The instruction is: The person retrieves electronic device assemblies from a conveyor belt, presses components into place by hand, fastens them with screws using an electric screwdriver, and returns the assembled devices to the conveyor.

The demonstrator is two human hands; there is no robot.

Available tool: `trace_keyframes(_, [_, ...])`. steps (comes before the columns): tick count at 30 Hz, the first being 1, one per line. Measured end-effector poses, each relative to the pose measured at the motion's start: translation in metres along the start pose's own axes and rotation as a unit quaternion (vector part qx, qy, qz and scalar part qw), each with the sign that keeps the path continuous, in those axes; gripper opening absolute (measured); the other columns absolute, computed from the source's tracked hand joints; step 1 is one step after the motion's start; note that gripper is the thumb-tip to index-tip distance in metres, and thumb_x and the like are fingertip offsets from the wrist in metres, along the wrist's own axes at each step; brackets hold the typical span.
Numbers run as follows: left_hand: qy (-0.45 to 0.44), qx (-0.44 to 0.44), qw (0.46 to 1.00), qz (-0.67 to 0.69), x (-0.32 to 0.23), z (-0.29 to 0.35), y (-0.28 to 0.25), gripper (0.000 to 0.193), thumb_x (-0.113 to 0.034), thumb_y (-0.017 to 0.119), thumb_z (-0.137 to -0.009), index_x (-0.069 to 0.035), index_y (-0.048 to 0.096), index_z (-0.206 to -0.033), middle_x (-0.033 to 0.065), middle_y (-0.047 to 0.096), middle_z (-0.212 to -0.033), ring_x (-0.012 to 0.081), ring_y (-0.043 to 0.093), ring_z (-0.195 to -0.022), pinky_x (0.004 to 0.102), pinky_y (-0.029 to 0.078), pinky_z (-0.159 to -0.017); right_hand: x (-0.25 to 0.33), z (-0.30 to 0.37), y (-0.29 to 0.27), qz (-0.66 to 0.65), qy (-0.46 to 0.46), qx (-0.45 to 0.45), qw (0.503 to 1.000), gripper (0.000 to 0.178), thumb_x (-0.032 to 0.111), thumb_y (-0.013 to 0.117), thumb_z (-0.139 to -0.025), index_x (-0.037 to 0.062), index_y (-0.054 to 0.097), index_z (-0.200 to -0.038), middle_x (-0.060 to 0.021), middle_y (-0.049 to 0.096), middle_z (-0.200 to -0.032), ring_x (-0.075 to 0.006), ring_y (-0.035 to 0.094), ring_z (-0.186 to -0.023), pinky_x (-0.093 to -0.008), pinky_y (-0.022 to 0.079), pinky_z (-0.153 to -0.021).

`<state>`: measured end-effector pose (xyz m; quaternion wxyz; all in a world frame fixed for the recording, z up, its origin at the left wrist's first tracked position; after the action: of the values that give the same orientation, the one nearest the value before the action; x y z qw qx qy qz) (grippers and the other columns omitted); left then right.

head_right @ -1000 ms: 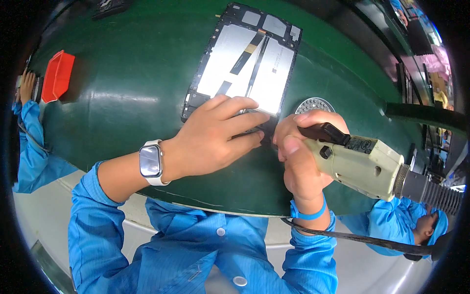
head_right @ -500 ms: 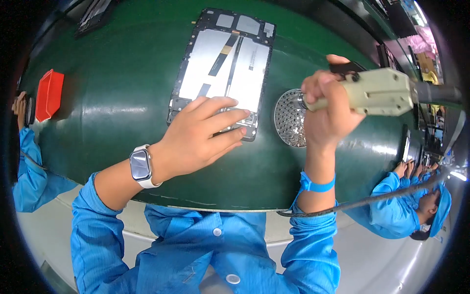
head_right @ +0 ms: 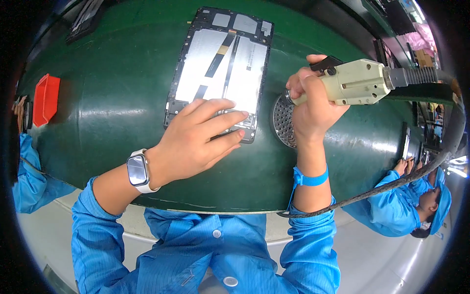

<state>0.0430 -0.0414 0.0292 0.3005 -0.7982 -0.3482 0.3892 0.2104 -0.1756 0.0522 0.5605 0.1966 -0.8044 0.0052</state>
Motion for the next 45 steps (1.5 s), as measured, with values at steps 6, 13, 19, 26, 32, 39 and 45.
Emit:
trace_keyframes(6, [0.002,0.015,1.000,0.000,0.001,-0.002,-0.003,0.022,-0.012,0.075,-0.080,-0.008,0.073,-0.101,0.0069,0.067,-0.126,0.0287,0.060,-0.118,0.0400,0.050,-0.087,0.000,-0.001,0.002,-0.002,-0.004,-0.005,1.000,0.024,-0.002,0.061,-0.080,-0.0088,0.059,-0.103,-0.0081,0.055,-0.062,-0.0156,0.049,-0.048,-0.0344,0.047,-0.052])
trace_keyframes(13, [0.011,0.070,0.997,0.001,0.001,0.003,-0.005,0.034,-0.007,0.065,-0.082,-0.007,0.069,-0.115,0.0089,0.062,-0.137,0.0314,0.056,-0.126,0.0434,0.050,-0.094,0.001,0.000,0.004,0.006,-0.006,-0.009,1.000,0.023,-0.001,0.062,-0.080,-0.0088,0.059,-0.102,-0.0068,0.056,-0.063,-0.0146,0.050,-0.048,-0.0334,0.047,-0.052])
trace_keyframes(19, [0.012,0.076,0.997,0.007,0.001,0.004,-0.007,0.035,-0.006,0.065,-0.081,-0.007,0.068,-0.116,0.0093,0.060,-0.139,0.0323,0.055,-0.128,0.0439,0.050,-0.097,0.002,0.000,0.003,0.009,-0.004,-0.009,1.000,0.021,-0.002,0.062,-0.080,-0.0083,0.059,-0.101,-0.0062,0.055,-0.062,-0.0146,0.051,-0.048,-0.0323,0.047,-0.052])
trace_keyframes(26, [0.011,0.067,0.998,0.006,0.002,0.006,-0.008,0.033,-0.005,0.067,-0.082,-0.012,0.069,-0.114,0.0089,0.060,-0.139,0.0326,0.053,-0.131,0.0429,0.052,-0.098,0.002,0.002,0.002,0.005,-0.008,-0.009,1.000,0.020,-0.002,0.061,-0.081,-0.0081,0.060,-0.100,-0.0060,0.055,-0.061,-0.0143,0.052,-0.048,-0.0315,0.047,-0.052])
trace_keyframes(32, [-0.004,0.076,0.997,0.008,0.003,0.007,-0.015,0.030,-0.004,0.067,-0.082,-0.012,0.071,-0.111,0.0087,0.060,-0.136,0.0330,0.052,-0.132,0.0422,0.053,-0.098,0.006,0.002,0.009,0.024,-0.017,-0.022,0.999,0.025,-0.002,0.060,-0.082,-0.0104,0.058,-0.105,-0.0062,0.054,-0.062,-0.0141,0.050,-0.048,-0.0312,0.045,-0.051])
trace_keyframes(39, [-0.019,0.055,0.998,0.029,0.007,0.016,-0.017,0.039,0.002,0.067,-0.075,-0.011,0.071,-0.111,0.0106,0.059,-0.135,0.0355,0.050,-0.135,0.0446,0.054,-0.099,0.044,0.037,0.038,-0.131,0.005,0.106,0.986,0.037,0.003,0.061,-0.085,-0.0087,0.053,-0.119,-0.0053,0.054,-0.068,-0.0131,0.046,-0.051,-0.0332,0.044,-0.054])
trace_keyframes(45, [-0.034,0.048,0.997,0.050,0.006,0.014,-0.018,0.036,0.000,0.068,-0.076,-0.009,0.073,-0.110,0.0105,0.060,-0.131,0.0363,0.049,-0.135,0.0453,0.054,-0.099,0.039,0.065,0.064,-0.052,0.071,0.153,0.984,0.036,0.001,0.058,-0.084,-0.0042,0.052,-0.120,-0.0051,0.052,-0.069,-0.0132,0.048,-0.056,-0.0314,0.045,-0.057])
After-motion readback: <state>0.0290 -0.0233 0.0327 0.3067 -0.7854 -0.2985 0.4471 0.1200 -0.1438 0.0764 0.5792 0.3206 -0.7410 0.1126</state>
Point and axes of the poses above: each hand's wrist, its own z-axis away from the middle knuckle, its own y-axis out of the palm, x = y × z, the point moved 5 cm from there along -z, towards the middle knuckle
